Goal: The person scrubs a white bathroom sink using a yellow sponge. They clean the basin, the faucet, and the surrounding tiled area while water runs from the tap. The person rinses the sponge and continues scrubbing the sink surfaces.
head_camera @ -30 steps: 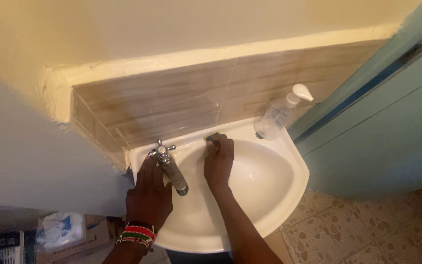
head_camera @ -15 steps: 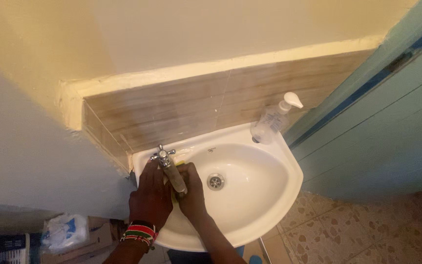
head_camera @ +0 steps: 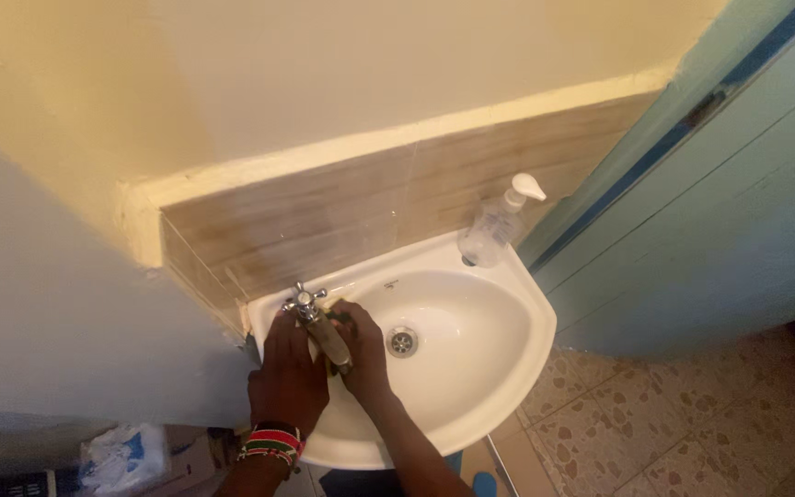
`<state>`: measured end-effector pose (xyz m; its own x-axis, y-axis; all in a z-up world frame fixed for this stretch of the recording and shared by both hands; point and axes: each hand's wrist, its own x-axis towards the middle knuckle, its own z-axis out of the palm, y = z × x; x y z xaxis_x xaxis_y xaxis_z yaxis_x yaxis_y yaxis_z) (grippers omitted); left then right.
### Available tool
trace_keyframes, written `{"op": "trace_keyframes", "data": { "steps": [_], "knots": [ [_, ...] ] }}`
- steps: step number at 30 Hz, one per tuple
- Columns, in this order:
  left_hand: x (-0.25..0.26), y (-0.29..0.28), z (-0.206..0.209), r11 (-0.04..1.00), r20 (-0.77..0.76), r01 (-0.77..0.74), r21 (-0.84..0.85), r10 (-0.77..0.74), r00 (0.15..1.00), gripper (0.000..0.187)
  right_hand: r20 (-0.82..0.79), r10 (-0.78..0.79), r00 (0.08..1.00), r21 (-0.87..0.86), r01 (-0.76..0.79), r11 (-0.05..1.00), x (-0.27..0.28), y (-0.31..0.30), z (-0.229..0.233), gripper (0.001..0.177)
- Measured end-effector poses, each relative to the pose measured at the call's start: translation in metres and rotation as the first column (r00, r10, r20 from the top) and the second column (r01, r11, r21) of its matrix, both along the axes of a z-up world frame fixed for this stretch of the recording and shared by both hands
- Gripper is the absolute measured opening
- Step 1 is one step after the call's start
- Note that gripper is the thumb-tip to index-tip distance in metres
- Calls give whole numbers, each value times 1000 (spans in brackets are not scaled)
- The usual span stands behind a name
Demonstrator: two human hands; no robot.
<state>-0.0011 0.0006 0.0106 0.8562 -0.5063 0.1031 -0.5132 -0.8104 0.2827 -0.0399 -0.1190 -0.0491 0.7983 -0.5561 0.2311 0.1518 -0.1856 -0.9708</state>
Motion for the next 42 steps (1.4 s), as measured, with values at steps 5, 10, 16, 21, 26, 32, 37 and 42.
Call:
{"op": "trace_keyframes", "data": {
  "steps": [5,10,16,21,26,32,37,42],
  "knots": [
    [-2,1,-7,1000,-11,24,13,-24,1000,68,-40,-41,998,-176,34,984,25,-26,0,11],
    [3,2,-10,999,-7,8,-38,-8,1000,73,-92,-194,977,-117,182,976,35,-24,-4,19],
    [-3,3,-6,996,90,74,-44,-70,993,60,-105,25,994,-194,-45,980,18,-32,2,13],
    [-1,2,-6,987,116,67,-146,-51,992,59,-76,-154,985,-158,141,977,33,-46,-2,13],
    [-2,2,-10,986,129,70,-150,-51,990,54,-59,-24,998,-265,8,964,24,-28,-12,20],
    [-4,0,-3,997,-6,29,-69,-29,1000,50,-43,-103,994,-265,88,960,25,-51,4,16],
    [-3,2,-5,993,99,64,-104,-54,994,49,-203,56,978,-156,-89,984,19,-31,7,14],
    [-2,1,0,995,121,53,-84,-43,992,58,-78,-74,994,-333,43,942,22,-59,16,16]
  ]
}}
